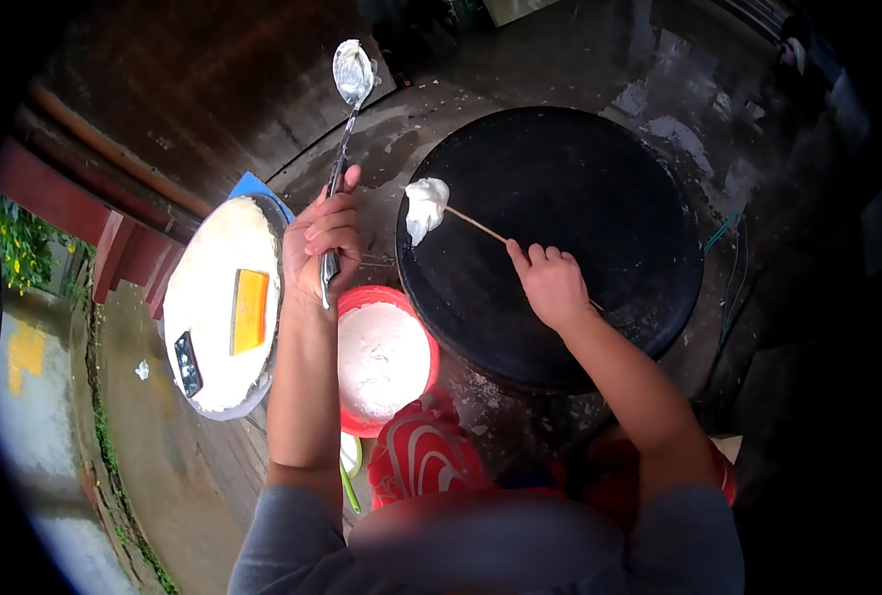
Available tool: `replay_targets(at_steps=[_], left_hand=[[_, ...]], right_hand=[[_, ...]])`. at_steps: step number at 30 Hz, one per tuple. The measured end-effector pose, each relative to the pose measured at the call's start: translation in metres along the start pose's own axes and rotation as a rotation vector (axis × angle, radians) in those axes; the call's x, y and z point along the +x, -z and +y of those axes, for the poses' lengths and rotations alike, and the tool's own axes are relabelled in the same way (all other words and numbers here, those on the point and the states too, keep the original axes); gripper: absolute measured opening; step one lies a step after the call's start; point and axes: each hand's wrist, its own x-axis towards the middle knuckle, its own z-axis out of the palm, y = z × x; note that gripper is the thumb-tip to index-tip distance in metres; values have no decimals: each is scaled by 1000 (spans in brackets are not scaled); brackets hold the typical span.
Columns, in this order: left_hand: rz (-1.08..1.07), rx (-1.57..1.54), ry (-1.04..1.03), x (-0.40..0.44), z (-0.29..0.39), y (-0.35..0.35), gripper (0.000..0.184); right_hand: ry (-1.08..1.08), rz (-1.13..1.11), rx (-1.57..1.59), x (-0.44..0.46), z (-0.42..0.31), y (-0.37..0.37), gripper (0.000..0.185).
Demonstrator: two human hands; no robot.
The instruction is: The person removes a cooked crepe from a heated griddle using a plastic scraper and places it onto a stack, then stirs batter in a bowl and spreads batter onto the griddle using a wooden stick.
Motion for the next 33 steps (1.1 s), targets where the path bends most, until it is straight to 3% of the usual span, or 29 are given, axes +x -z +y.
replay_targets(at_steps=[2, 4, 5, 6, 8, 9, 10, 12, 14, 15, 16, 19, 22, 23, 24, 27, 28, 31, 33], left_hand=[[-37, 16, -28, -18, -6, 0, 40], [-47, 0, -22, -40, -5, 14, 39], [-10, 1, -47, -52, -5, 23, 40], [27, 2, -71, -61, -4, 32, 40], [54, -37, -55, -81, -4, 50, 38], [77, -76, -41, -90, -4, 60, 36], [79, -79, -38, -100, -5, 71, 36], [172, -101, -64, -126, -8, 93, 36], [263, -82, -102, -157, -12, 116, 37], [306, -140, -111, -171, -14, 128, 36], [351, -201, -121, -185, -16, 142, 36], [444, -336, -177, -220, -24, 182, 35], [487, -370, -220, -234, -29, 200, 35], [455, -390, -222, -237, -30, 208, 36], [450, -389, -217, -238, -29, 213, 36], [372, -433, -189, -242, -31, 223, 36], [375, -433, -186, -243, -32, 224, 36], [369, -404, -179, -240, -30, 223, 36], [385, -361, -200, -242, -30, 226, 36]], right_hand=[[-379, -55, 393, 12, -5, 6, 46], [-605, -125, 1165, 7, -11, -3, 43], [-595, -280, 1036, -1, -20, 9, 43], [-296, -11, 749, -13, -30, -5, 45], [-222, -206, 443, -5, -30, 2, 50], [-191, -59, 348, 0, -20, -16, 53], [-217, -69, 279, 11, -11, -18, 50], [-388, -84, 467, 21, -11, -11, 46], [-399, 14, 785, 5, -20, -26, 42], [-311, 37, 664, -4, -26, -21, 42], [-291, -115, 589, -4, -27, -3, 41], [-318, -81, 220, 19, 8, -23, 45], [-518, -1, 661, 16, -17, -34, 42], [-483, -102, 690, 10, -24, -26, 42], [-349, -110, 617, 8, -26, -12, 43], [-358, -5, 260, 22, 10, -36, 45], [-415, -44, 253, 28, 23, -39, 43], [-646, -60, 622, 33, -1, -41, 40], [-488, -105, 559, 30, -31, -19, 46]])
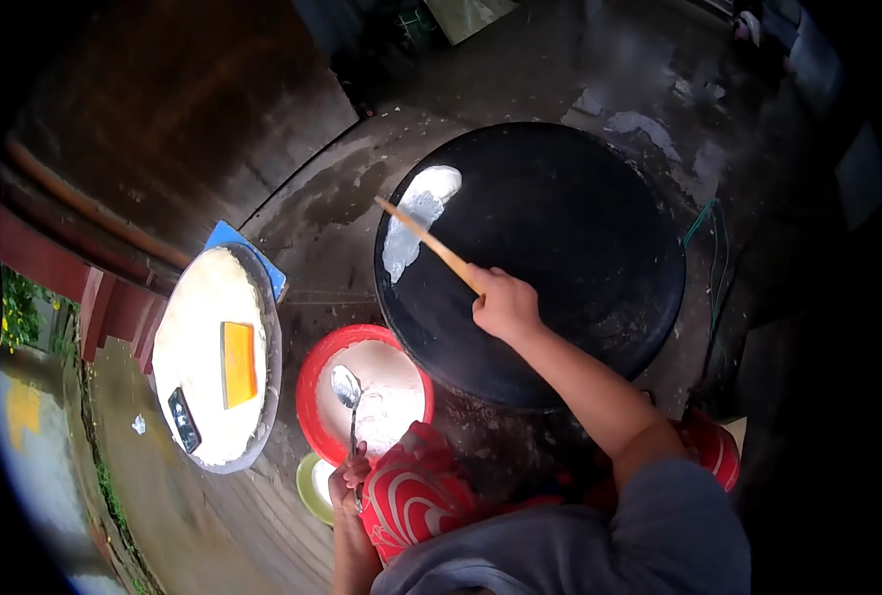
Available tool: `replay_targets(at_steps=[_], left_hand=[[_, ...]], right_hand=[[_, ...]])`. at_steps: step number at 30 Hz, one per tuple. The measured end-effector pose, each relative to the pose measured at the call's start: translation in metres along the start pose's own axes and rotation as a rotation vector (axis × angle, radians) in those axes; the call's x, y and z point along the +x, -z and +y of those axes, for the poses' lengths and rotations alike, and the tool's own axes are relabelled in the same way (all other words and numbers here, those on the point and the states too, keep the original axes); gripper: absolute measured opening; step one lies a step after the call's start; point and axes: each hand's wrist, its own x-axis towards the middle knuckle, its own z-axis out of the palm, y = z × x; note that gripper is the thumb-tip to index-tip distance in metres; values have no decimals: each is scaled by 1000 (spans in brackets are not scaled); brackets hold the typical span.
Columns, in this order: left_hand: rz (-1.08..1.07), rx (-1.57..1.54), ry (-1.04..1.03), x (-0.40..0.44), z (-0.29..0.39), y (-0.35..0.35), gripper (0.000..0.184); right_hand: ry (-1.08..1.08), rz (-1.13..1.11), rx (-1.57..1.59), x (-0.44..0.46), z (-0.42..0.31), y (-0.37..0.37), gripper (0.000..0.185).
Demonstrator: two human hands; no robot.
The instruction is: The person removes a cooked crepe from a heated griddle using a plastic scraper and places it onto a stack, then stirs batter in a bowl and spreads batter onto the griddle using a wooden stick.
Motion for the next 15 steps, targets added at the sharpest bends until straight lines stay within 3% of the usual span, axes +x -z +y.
replay_targets(at_steps=[2, 5, 7, 9, 11, 14, 15], left_hand=[[5, -10, 11, 2, 1, 2, 36], [24, -13, 12, -3, 3, 4, 36], [21, -1, 21, -1, 5, 1, 36], [43, -42, -3, -2, 3, 1, 36], [43, -48, 1, 1, 3, 0, 36], [73, -58, 6, -3, 3, 2, 36], [48, -49, 20, -4, 4, 2, 36]], right_hand=[[122, -69, -162, 6, -4, 5, 51], [12, 94, -326, 49, 42, 9, 50], [-123, 78, -119, 42, 40, 6, 48], [-124, 68, 18, 17, 30, -10, 47], [53, -37, -130, 1, 13, 4, 50], [-64, 81, -352, 41, 61, 16, 51], [-159, 10, -333, 49, 67, 25, 50]])
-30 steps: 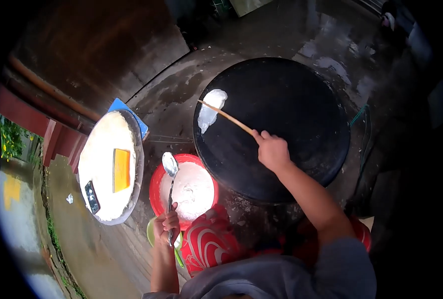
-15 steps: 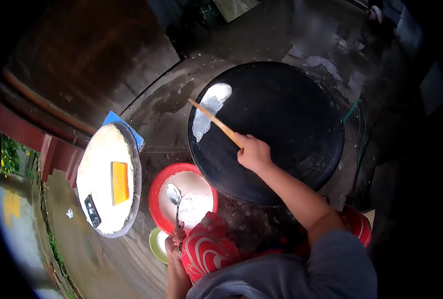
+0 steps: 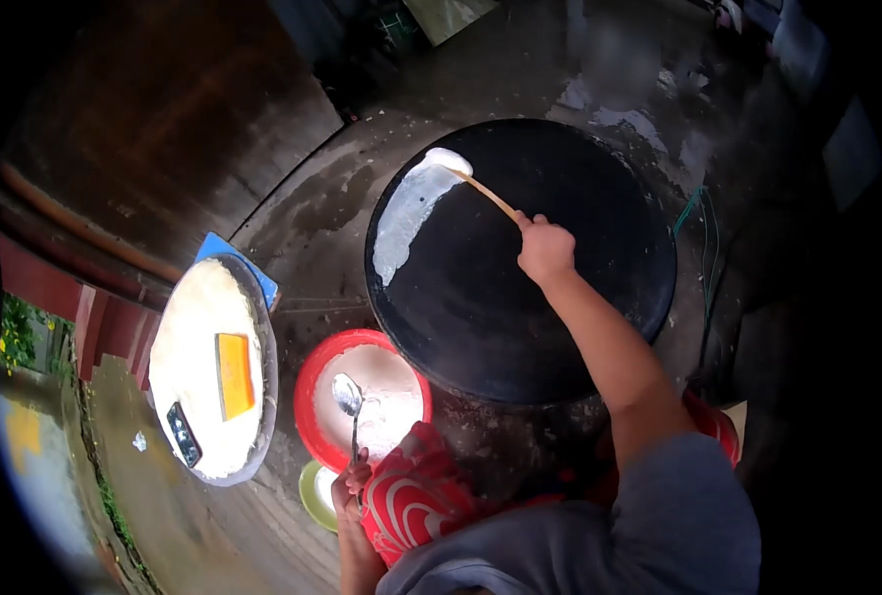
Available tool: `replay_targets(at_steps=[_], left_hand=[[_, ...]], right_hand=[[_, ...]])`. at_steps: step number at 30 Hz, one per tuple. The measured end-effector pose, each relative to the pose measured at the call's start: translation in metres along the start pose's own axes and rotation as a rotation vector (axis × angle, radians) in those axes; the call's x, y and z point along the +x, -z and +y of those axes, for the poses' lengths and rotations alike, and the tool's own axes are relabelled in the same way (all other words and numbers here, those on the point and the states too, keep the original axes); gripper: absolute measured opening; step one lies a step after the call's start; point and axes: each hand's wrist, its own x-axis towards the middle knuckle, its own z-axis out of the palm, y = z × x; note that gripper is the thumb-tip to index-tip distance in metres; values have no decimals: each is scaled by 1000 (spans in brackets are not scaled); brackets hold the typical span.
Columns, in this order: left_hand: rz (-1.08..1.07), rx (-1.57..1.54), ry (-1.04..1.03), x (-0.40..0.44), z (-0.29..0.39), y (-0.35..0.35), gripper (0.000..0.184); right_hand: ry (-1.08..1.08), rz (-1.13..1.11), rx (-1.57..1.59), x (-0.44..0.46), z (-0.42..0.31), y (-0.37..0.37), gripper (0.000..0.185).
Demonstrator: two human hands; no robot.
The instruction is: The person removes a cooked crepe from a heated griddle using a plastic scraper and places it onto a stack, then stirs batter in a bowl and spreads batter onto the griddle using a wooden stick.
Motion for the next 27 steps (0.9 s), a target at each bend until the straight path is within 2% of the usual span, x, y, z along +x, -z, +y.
replay_targets(at_steps=[3, 4, 6, 7, 8, 10, 13, 14, 16, 17, 18, 20, 21, 22, 24, 26, 27], left_hand=[[-31, 17, 16, 3, 5, 1, 36], [-22, 16, 4, 4, 6, 3, 36], [-11, 19, 9, 7, 3, 1, 35], [-17, 41, 14, 8, 5, 4, 35], [-22, 65, 19, 6, 6, 6, 35], [-6, 63, 12, 0, 8, 3, 35], [-10, 84, -2, 3, 10, 4, 35], [-11, 116, -27, 3, 11, 4, 35], [11, 104, -21, 6, 10, 4, 35], [-1, 134, -20, 5, 11, 6, 35], [-12, 163, -19, 2, 12, 8, 35], [8, 149, -25, -1, 11, 6, 35], [16, 129, -30, 1, 10, 4, 35], [8, 130, -21, 2, 10, 2, 35], [14, 77, 0, 4, 11, 1, 34], [41, 82, -10, 5, 10, 3, 34], [17, 114, 12, 7, 11, 6, 34]], right_hand=[[-157, -98, 303, -16, -31, 1, 52], [-42, -35, 325, -29, -47, 2, 51], [176, -17, 142, -28, -61, -1, 50], [189, 43, 28, -11, -53, -6, 50], [91, 99, -106, 12, -32, -20, 48], [-32, 28, -43, 24, -2, -5, 47], [-188, -34, 250, -19, -15, 0, 51], [-91, -38, 295, -41, -24, 0, 52], [83, -55, 176, -54, -28, 1, 53], [74, -42, 52, -38, -14, -1, 54], [-5, 66, -68, -18, 8, -12, 52], [-156, -52, -19, -1, 25, 13, 52], [-166, 0, 83, -4, 24, 9, 54], [-261, -49, 191, -8, 11, 7, 55], [-128, 106, 249, -31, -21, -3, 55], [45, 78, 88, -17, -32, -15, 50], [34, 42, -12, 2, -21, -8, 47]])
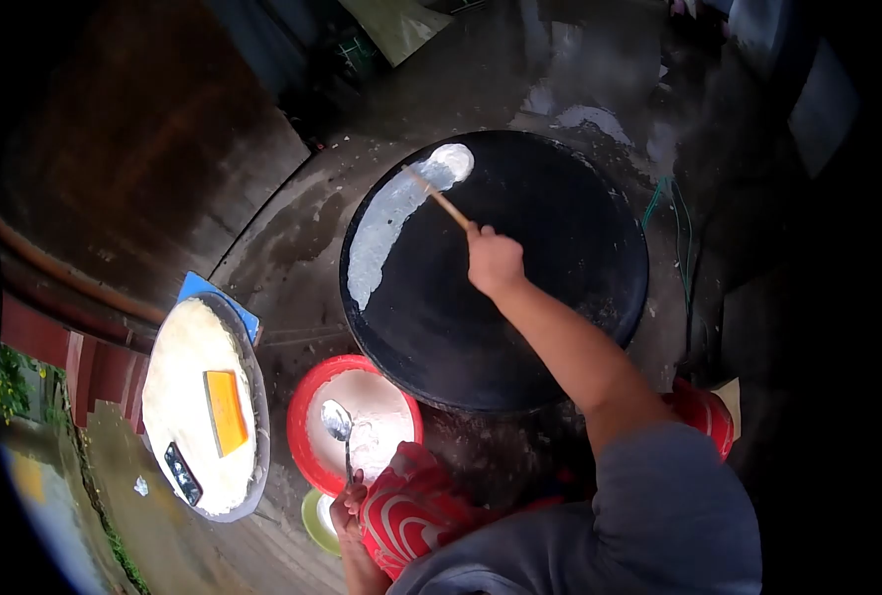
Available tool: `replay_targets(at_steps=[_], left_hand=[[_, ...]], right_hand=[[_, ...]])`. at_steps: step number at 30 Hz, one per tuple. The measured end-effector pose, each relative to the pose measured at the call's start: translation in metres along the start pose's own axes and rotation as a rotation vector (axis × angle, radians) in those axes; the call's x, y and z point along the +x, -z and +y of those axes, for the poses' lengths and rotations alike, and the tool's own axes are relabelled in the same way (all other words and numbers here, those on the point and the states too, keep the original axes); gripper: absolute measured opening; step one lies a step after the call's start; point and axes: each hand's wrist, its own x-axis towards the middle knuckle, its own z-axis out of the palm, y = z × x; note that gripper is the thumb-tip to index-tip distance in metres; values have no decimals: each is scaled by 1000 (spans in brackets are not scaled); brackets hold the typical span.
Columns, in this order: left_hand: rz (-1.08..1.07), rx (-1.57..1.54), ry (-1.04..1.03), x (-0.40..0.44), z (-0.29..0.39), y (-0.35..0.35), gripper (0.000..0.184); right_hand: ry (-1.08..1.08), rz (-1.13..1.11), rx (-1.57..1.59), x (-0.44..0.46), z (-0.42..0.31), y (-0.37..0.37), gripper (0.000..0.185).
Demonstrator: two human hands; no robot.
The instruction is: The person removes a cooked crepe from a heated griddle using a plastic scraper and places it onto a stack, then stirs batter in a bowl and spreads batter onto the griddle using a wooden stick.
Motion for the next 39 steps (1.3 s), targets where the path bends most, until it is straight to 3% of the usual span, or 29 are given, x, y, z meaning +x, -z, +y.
replay_targets(at_steps=[3, 6, 9, 11, 13, 14, 16, 17, 19, 22, 27, 30, 34, 36, 39], left_hand=[[-2, 16, 8, -8, 2, -4, 34], [9, -28, 4, -1, 4, -2, 34], [16, -20, 11, 4, 5, -1, 35], [46, 1, 21, -3, 7, 3, 35], [-20, 44, 49, -3, 5, -3, 35], [40, 76, -46, -6, -3, -9, 36], [39, 85, -48, -4, 6, 0, 35], [50, 95, -59, -2, 8, 4, 35], [76, 102, -72, -3, 4, 1, 34], [81, 129, -53, -4, -1, -8, 34], [83, 134, -39, -1, 9, -1, 35], [89, 139, -30, 0, 11, 1, 35], [96, 153, -21, -3, 13, 0, 35], [97, 152, -18, -1, 14, -1, 35], [105, 153, -25, -1, 13, -3, 35]], right_hand=[[-189, 0, -72, 15, 50, 7, 43], [-319, -29, 149, -34, 29, 17, 53], [41, -73, 94, -61, -1, 11, 56], [-63, 17, -89, -25, 33, -2, 54], [-246, -36, -85, -13, 66, 14, 53], [-290, -30, -12, -19, 65, 20, 54], [-350, -11, 116, -36, 43, 35, 58], [-349, -22, 141, -36, 26, 30, 59], [-84, 39, 81, -22, 9, 13, 51], [-160, 106, -176, 24, 53, -16, 38], [-339, -103, 6, -54, 34, 32, 68], [-4, -97, -63, -62, 18, 20, 67], [-254, -8, -154, -31, 78, 21, 66], [-375, -79, 8, -44, 78, 40, 65], [-216, -4, 46, -39, 43, 28, 60]])
